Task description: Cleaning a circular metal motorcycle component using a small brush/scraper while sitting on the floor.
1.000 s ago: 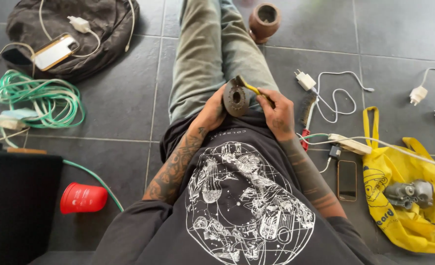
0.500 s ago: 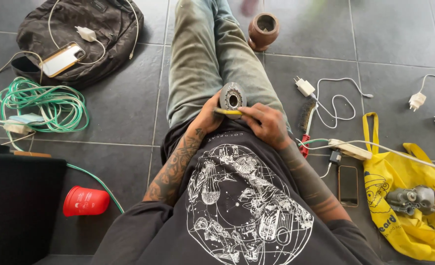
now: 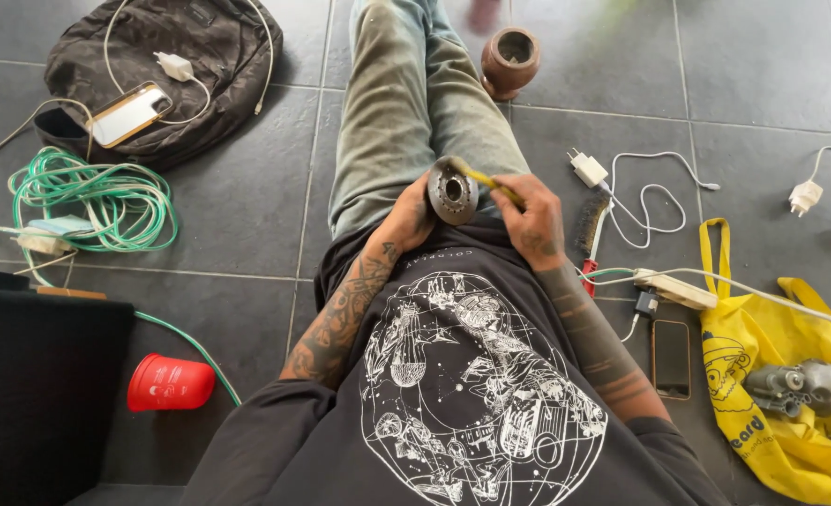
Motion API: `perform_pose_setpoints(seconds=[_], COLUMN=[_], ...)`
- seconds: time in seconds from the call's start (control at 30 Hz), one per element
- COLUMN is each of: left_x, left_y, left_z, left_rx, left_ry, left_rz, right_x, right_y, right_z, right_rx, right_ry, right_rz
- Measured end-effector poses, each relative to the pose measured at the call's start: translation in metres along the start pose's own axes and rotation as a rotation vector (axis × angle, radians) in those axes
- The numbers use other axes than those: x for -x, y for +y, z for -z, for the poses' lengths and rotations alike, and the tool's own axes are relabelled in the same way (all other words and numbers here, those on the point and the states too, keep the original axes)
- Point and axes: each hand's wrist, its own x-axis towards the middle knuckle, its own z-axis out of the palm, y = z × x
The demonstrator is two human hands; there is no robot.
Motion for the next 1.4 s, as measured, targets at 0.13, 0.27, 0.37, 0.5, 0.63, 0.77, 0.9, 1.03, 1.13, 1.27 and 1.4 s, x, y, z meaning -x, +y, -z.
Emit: perform_pose_setpoints(seconds=[0.13, 0.27, 0.37, 0.5, 0.63, 0.77, 0.9, 1.03, 1.13, 1.27, 1.4], left_x=[-0.013, -0.023, -0.010, -0.012, -0.021, -0.013, -0.004, -0.008, -0.010, -0.012, -0.012], left_y=[-0.005, -0.007, -0.004, -0.004, -0.007, -0.006, -0.003, -0.003, -0.004, -0.005, -0.004], left_z=[0.017, 0.021, 0.016, 0.018, 0.025, 0.018, 0.007, 0.009, 0.008, 0.008, 0.009], left_rx=[0.017, 0.000, 0.042, 0.031, 0.014, 0.023, 0.051, 0.032, 0.017, -0.008, -0.027], left_ry=[-0.004, 0.036, 0.003, 0.014, 0.036, 0.037, 0.014, 0.009, -0.003, -0.017, -0.020], left_rz=[-0.004, 0.026, 0.022, 0.024, 0.022, 0.010, -0.007, -0.010, -0.010, -0.002, 0.003], right_x=[0.001, 0.000, 0.002, -0.001, 0.000, -0.004, 0.006, 0.000, 0.004, 0.001, 0.003], right_y=[-0.003, 0.008, -0.014, -0.001, -0.001, 0.009, -0.005, -0.006, -0.012, -0.003, -0.011], right_z=[-0.001, -0.005, 0.000, -0.001, -0.003, -0.003, -0.001, -0.001, -0.003, -0.005, -0.004], right_rx=[0.009, 0.035, -0.026, -0.041, 0.053, 0.056, 0.130, 0.115, 0.109, 0.060, 0.066], right_ry=[-0.096, -0.052, -0.135, -0.043, -0.131, -0.051, -0.185, -0.082, -0.101, -0.072, -0.118], right_rz=[0.065, 0.060, 0.017, 0.007, 0.061, 0.003, 0.059, 0.033, 0.040, -0.044, -0.001])
